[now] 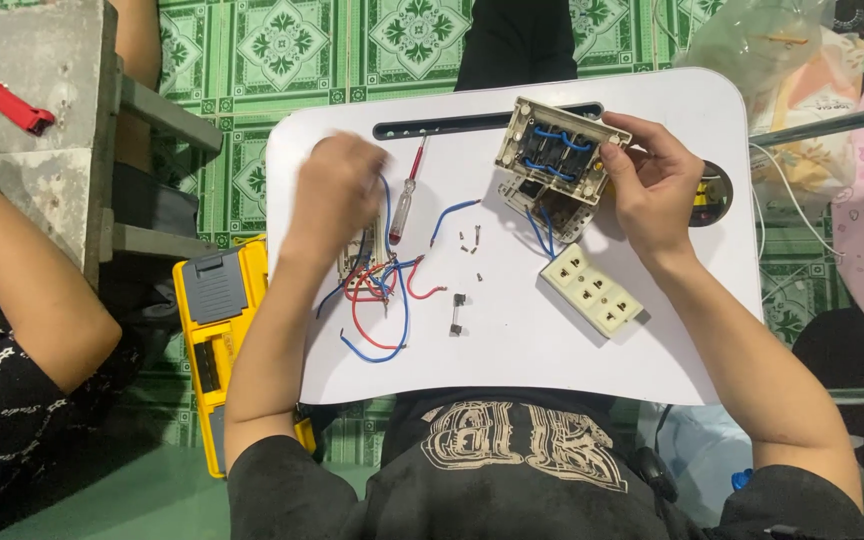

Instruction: Assembling electrical sockets and switches on a mounting plate, including wiring and screw fastening.

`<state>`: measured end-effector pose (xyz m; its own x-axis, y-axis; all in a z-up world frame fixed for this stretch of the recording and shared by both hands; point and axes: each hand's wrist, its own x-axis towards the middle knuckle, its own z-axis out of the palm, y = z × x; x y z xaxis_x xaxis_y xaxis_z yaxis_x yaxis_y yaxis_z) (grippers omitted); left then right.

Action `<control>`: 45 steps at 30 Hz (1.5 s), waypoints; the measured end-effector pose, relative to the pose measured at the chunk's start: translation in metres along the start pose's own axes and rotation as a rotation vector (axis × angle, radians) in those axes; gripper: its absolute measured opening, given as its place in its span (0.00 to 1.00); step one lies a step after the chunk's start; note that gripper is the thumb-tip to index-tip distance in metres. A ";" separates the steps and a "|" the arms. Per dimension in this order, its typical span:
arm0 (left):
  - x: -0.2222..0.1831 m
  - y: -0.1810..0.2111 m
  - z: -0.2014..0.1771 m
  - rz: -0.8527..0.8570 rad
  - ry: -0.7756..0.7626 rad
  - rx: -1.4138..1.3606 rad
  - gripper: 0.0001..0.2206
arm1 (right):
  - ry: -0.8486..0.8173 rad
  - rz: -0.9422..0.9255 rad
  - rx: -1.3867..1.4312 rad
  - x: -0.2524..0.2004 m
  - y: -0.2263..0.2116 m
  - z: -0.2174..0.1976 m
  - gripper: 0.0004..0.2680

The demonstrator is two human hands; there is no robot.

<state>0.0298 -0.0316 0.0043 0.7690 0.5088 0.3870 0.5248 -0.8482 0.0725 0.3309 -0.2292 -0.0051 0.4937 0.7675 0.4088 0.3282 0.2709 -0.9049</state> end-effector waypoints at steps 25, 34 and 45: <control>-0.001 0.083 0.026 0.526 -0.224 -0.226 0.03 | -0.006 0.003 0.036 -0.001 0.006 -0.002 0.09; -0.003 0.083 0.028 0.540 -0.236 -0.176 0.02 | 0.021 0.029 0.063 0.000 0.009 0.000 0.10; -0.002 0.082 0.025 0.692 -0.207 -0.073 0.05 | 0.075 0.101 0.182 0.004 0.007 0.004 0.10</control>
<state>0.0805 -0.0987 -0.0133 0.9733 -0.1367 0.1846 -0.1273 -0.9899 -0.0619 0.3323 -0.2221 -0.0107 0.5771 0.7527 0.3168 0.1271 0.3004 -0.9453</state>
